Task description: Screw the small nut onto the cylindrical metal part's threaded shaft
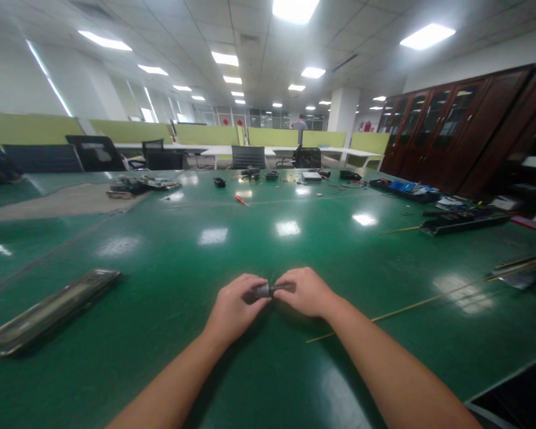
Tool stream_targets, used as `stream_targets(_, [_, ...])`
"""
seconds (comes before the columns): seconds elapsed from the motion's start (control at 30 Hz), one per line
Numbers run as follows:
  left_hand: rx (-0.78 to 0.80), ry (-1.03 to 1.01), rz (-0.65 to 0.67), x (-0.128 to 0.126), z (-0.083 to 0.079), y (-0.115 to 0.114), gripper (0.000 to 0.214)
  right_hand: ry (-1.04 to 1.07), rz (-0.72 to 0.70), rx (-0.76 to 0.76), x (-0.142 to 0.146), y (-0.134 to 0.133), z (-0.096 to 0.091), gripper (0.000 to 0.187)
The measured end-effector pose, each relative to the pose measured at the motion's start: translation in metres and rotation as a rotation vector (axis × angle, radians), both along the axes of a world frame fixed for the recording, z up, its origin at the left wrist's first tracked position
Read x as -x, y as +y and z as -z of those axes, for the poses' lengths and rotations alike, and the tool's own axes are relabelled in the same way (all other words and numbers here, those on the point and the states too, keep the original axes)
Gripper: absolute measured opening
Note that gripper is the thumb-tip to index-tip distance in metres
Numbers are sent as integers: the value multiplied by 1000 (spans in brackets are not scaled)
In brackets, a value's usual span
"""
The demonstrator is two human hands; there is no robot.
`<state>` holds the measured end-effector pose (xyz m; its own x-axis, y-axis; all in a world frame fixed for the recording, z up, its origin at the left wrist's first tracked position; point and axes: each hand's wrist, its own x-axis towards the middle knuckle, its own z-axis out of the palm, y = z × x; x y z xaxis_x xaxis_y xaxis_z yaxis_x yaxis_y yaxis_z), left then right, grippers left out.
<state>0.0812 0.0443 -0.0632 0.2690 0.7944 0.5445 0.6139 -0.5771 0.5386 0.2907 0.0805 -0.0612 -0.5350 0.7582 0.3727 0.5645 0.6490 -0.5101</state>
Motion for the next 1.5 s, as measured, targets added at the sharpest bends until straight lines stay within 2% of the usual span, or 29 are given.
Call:
stream_targets(1.0, [-34, 0, 0, 1, 1, 1, 19, -26, 10, 16, -2, 0, -2, 19])
stream_targets(1.5, [-1, -21, -16, 4, 2, 3, 22, -13, 20, 9, -5, 1, -4, 18])
